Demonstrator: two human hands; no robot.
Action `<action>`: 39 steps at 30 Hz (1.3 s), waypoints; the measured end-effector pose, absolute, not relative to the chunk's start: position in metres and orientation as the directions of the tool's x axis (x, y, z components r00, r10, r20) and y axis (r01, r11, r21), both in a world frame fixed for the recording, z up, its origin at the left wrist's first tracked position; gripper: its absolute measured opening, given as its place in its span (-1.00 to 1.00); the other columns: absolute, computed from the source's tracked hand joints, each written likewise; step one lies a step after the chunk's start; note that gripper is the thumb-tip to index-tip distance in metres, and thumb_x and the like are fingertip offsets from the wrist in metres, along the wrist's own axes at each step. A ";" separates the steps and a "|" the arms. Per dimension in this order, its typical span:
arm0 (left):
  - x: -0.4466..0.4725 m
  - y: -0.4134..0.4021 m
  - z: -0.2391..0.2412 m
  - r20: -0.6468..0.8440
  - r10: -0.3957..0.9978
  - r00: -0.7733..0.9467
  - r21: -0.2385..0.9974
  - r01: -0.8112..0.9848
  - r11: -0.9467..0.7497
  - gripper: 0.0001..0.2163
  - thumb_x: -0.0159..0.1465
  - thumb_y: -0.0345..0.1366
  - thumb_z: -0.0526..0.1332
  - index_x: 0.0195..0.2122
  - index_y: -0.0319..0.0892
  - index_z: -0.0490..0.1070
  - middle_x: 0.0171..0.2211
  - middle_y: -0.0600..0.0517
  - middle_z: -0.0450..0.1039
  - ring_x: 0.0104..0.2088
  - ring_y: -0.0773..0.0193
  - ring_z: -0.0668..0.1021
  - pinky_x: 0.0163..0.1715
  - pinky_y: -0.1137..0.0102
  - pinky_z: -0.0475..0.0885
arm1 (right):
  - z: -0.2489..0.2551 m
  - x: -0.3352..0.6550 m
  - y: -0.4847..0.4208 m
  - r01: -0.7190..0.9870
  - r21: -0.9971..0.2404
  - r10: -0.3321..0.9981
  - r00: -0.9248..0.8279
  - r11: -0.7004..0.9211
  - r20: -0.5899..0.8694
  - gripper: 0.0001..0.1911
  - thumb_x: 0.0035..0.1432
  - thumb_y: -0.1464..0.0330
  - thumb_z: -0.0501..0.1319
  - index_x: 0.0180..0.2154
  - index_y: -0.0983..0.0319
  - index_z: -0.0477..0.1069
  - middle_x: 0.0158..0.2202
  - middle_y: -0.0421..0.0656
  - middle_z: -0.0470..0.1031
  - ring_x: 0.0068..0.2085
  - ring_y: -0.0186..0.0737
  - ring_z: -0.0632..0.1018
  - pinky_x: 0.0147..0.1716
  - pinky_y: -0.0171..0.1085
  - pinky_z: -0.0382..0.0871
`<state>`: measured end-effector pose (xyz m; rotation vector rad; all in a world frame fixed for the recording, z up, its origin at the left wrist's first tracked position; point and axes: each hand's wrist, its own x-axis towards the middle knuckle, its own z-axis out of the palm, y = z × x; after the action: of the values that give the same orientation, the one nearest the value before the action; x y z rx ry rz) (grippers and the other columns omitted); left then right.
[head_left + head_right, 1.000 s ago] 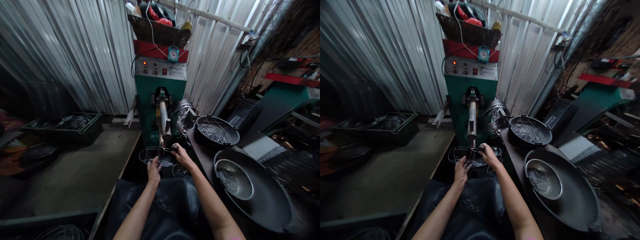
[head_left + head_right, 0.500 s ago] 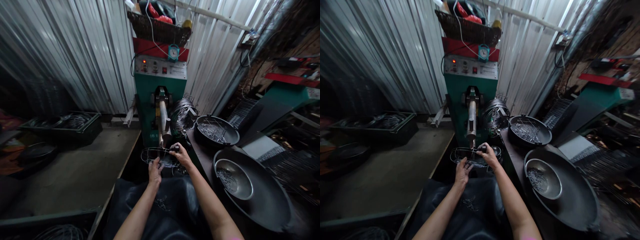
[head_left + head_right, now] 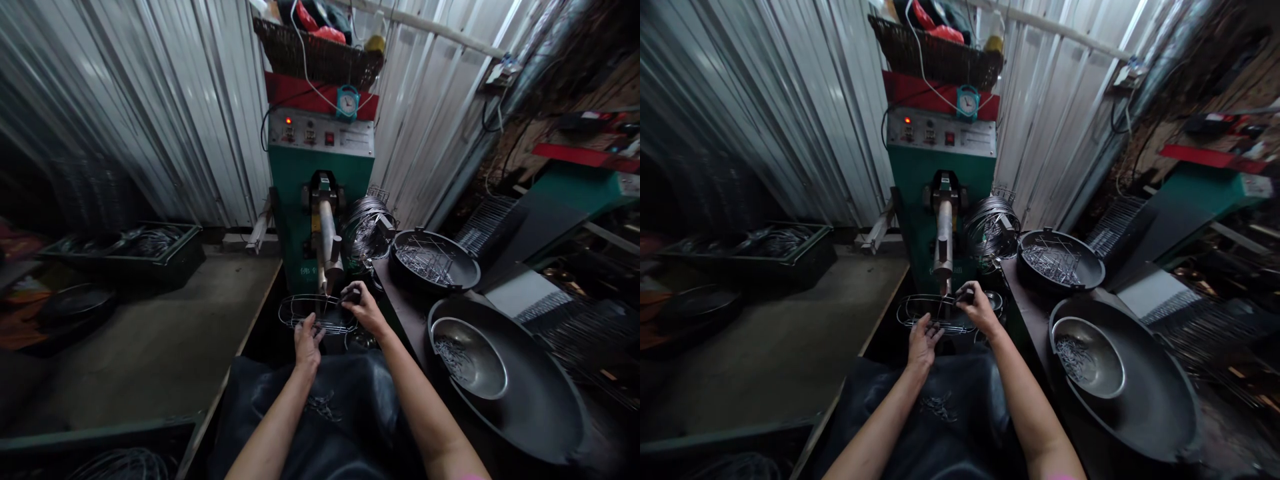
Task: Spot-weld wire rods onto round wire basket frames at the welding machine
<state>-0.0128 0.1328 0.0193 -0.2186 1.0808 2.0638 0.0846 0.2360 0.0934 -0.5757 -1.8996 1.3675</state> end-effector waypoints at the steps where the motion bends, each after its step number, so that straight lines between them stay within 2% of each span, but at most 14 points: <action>1: -0.012 0.133 0.020 -0.470 0.563 -0.680 0.622 -0.707 -0.336 -0.67 -0.14 -0.19 0.34 -0.40 -0.15 0.27 -0.45 0.13 0.29 -0.43 0.37 0.43 -0.26 0.24 0.41 | 0.095 0.085 0.236 -0.058 -0.950 0.719 -0.641 0.306 0.270 -0.67 -0.11 0.36 0.26 -0.24 0.17 0.25 -0.28 -0.21 0.43 -0.26 -0.27 0.47 -0.16 -0.21 0.32; 6: -0.008 0.133 0.020 -0.462 0.578 -0.673 0.618 -0.711 -0.335 -0.69 -0.13 -0.19 0.33 -0.39 -0.14 0.28 -0.44 0.13 0.30 -0.41 0.36 0.45 -0.23 0.22 0.41 | 0.097 0.083 0.235 -0.093 -0.988 0.810 -0.566 0.126 0.156 -0.56 -0.23 0.29 0.35 -0.22 0.19 0.35 -0.31 -0.18 0.49 -0.26 -0.20 0.49 -0.18 -0.16 0.36; 8: -0.008 0.133 0.020 -0.457 0.581 -0.674 0.627 -0.707 -0.327 -0.69 -0.12 -0.19 0.32 -0.38 -0.14 0.28 -0.44 0.14 0.29 -0.41 0.37 0.45 -0.22 0.22 0.40 | 0.097 0.082 0.233 -0.096 -0.991 0.819 -0.557 0.098 0.135 -0.61 -0.21 0.26 0.34 -0.26 0.21 0.37 -0.36 -0.18 0.49 -0.33 -0.22 0.49 -0.26 -0.19 0.38; 10: -0.008 0.134 0.019 -0.460 0.578 -0.674 0.632 -0.706 -0.321 -0.69 -0.12 -0.18 0.32 -0.39 -0.14 0.27 -0.46 0.15 0.28 -0.42 0.38 0.44 -0.22 0.22 0.40 | 0.096 0.081 0.231 -0.088 -0.989 0.810 -0.567 0.119 0.148 -0.69 -0.14 0.23 0.31 -0.32 0.21 0.37 -0.38 -0.18 0.49 -0.40 -0.26 0.47 -0.34 -0.24 0.38; 13: -0.010 0.134 0.018 -0.475 0.562 -0.677 0.626 -0.709 -0.326 -0.69 -0.12 -0.19 0.32 -0.40 -0.14 0.27 -0.46 0.14 0.28 -0.43 0.37 0.44 -0.23 0.22 0.40 | 0.095 0.081 0.229 -0.091 -0.983 0.792 -0.582 0.160 0.183 -0.73 -0.08 0.21 0.26 -0.34 0.19 0.30 -0.30 -0.17 0.49 -0.43 -0.30 0.44 -0.42 -0.28 0.36; 18: -0.011 0.134 0.018 -0.477 0.550 -0.685 0.620 -0.706 -0.342 -0.69 -0.12 -0.20 0.33 -0.40 -0.15 0.27 -0.44 0.13 0.29 -0.42 0.36 0.43 -0.24 0.22 0.41 | 0.091 0.079 0.229 -0.003 -0.964 0.779 -0.589 0.264 0.215 -0.76 -0.01 0.24 0.20 -0.29 0.17 0.22 -0.29 -0.16 0.48 -0.40 -0.27 0.44 -0.40 -0.28 0.35; 21: -0.011 0.135 0.020 -0.474 0.554 -0.684 0.621 -0.706 -0.340 -0.70 -0.11 -0.21 0.32 -0.39 -0.15 0.28 -0.43 0.12 0.29 -0.41 0.36 0.44 -0.25 0.23 0.41 | 0.091 0.078 0.229 0.038 -0.946 0.780 -0.577 0.321 0.242 -0.77 -0.03 0.29 0.21 -0.32 0.17 0.20 -0.32 -0.18 0.48 -0.38 -0.26 0.45 -0.32 -0.25 0.35; 25: -0.012 0.138 0.021 -0.471 0.562 -0.680 0.616 -0.710 -0.342 -0.70 -0.11 -0.21 0.32 -0.38 -0.15 0.28 -0.44 0.13 0.30 -0.42 0.37 0.44 -0.26 0.25 0.41 | 0.095 0.077 0.230 -0.007 -0.940 0.765 -0.578 0.342 0.283 -0.68 -0.15 0.36 0.26 -0.33 0.16 0.16 -0.34 -0.21 0.47 -0.31 -0.24 0.48 -0.22 -0.21 0.34; 39: -0.011 0.142 0.026 -0.517 0.551 -0.656 0.601 -0.736 -0.313 -0.66 -0.14 -0.19 0.34 -0.38 -0.17 0.28 -0.48 0.15 0.27 -0.48 0.40 0.43 -0.37 0.35 0.41 | 0.098 0.066 0.235 0.049 -0.921 0.793 -0.528 0.388 0.305 -0.72 -0.19 0.40 0.24 -0.38 0.18 0.17 -0.41 -0.24 0.46 -0.36 -0.25 0.47 -0.26 -0.24 0.34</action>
<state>-0.0110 0.1422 0.0257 -0.2736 1.0824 2.0305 0.0662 0.2349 0.0980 -0.7274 -1.8651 1.2018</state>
